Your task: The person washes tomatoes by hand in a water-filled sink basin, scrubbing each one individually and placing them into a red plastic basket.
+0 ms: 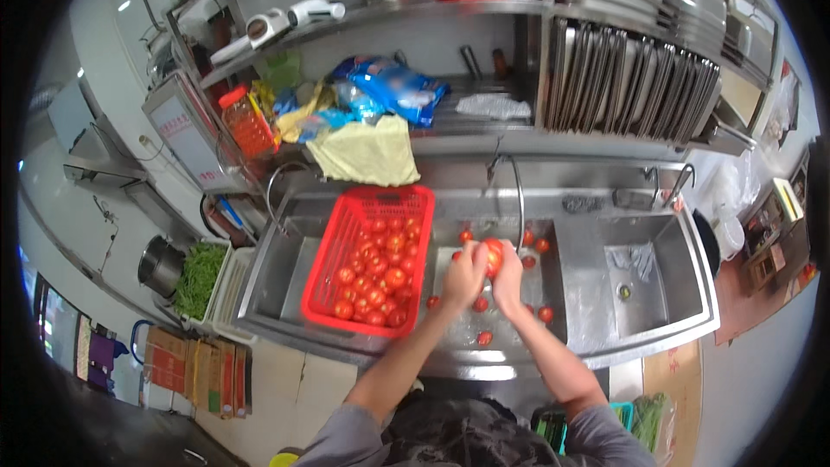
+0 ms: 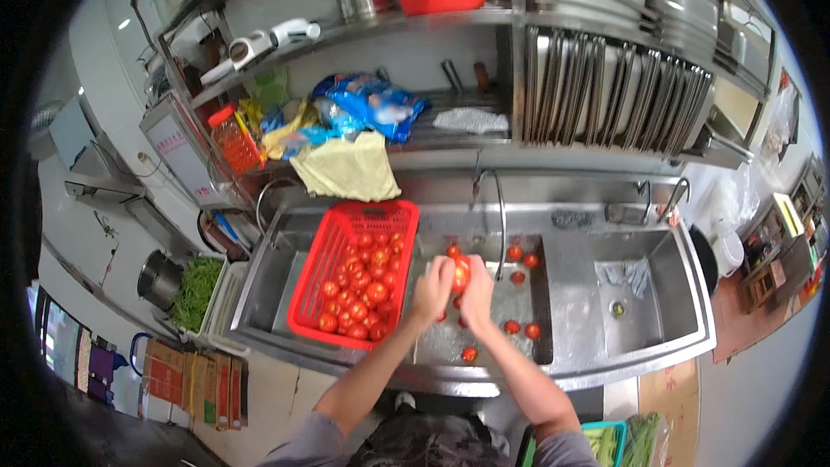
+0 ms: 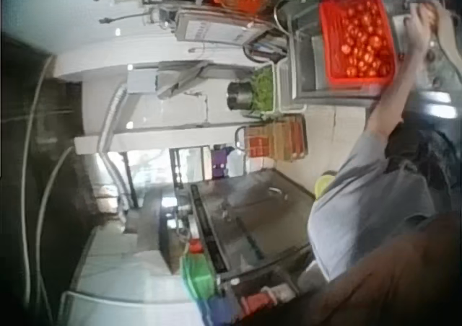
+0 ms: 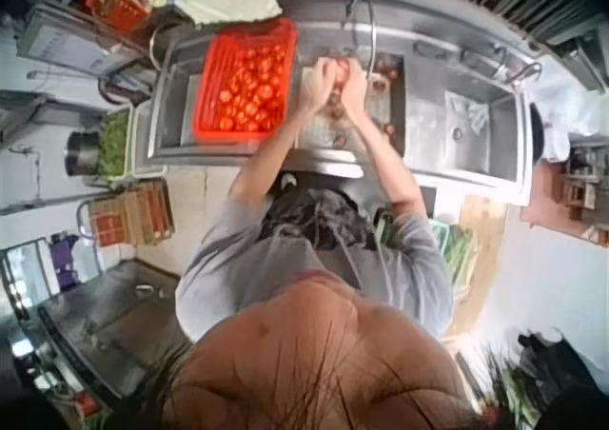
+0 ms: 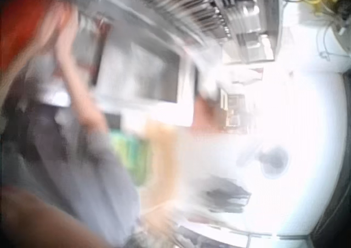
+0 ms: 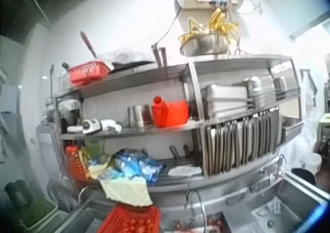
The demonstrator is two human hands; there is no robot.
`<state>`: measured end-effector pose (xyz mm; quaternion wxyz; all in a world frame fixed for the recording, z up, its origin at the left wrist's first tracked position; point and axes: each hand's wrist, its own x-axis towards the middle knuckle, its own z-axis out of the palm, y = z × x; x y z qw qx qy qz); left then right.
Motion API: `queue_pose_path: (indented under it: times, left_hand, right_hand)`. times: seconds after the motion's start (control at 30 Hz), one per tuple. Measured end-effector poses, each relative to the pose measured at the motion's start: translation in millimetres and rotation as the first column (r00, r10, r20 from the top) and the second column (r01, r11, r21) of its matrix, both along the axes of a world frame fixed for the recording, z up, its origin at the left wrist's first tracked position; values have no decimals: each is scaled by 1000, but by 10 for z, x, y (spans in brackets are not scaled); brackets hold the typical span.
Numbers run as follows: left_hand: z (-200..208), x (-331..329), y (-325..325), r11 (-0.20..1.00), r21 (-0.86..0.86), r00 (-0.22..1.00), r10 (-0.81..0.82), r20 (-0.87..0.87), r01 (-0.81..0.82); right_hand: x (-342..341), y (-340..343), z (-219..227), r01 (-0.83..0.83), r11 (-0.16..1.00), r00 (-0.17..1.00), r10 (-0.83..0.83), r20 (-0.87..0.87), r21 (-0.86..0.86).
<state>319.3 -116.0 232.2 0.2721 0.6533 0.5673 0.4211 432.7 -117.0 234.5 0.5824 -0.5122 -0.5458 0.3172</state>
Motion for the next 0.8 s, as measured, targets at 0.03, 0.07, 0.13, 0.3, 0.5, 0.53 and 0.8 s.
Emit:
queue_pose_path:
  times: [0.03, 0.07, 0.13, 0.3, 0.5, 0.53, 0.8]
  left_hand:
    - [-111, -174, 135, 993, -96, 987, 48, -155, -63]
    - [61, -226, 67, 999, -17, 996, 32, -78, -33]
    - [123, -288, -194, 981, 157, 993, -114, -8, 114]
    - [-586, -901, 79, 955, -296, 998, 45, 37, -32]
    - [-702, -1615, -29, 910, -408, 942, 63, 329, 81]
    - [-1060, -1820, 78, 923, -385, 966, 78, 247, 24]
    - [-1490, -2639, 116, 926, -368, 979, 142, 145, -80]
  right_hand:
    - [-5, 106, -167, -200, 880, 980, 177, -94, -431]
    - [-154, -22, -90, -113, 978, 991, 97, -95, -176]
    - [-359, -244, -206, 5, 991, 988, 16, -156, 133]
    - [-749, 58, -623, -144, 927, 965, 210, 159, -347]
    - [-1349, 42, -629, -280, 759, 947, 320, -38, -588]
    - [-1489, 111, -762, -286, 765, 933, 360, 16, -578]
    - [-2173, 215, -1381, -296, 757, 883, 450, 135, -583]
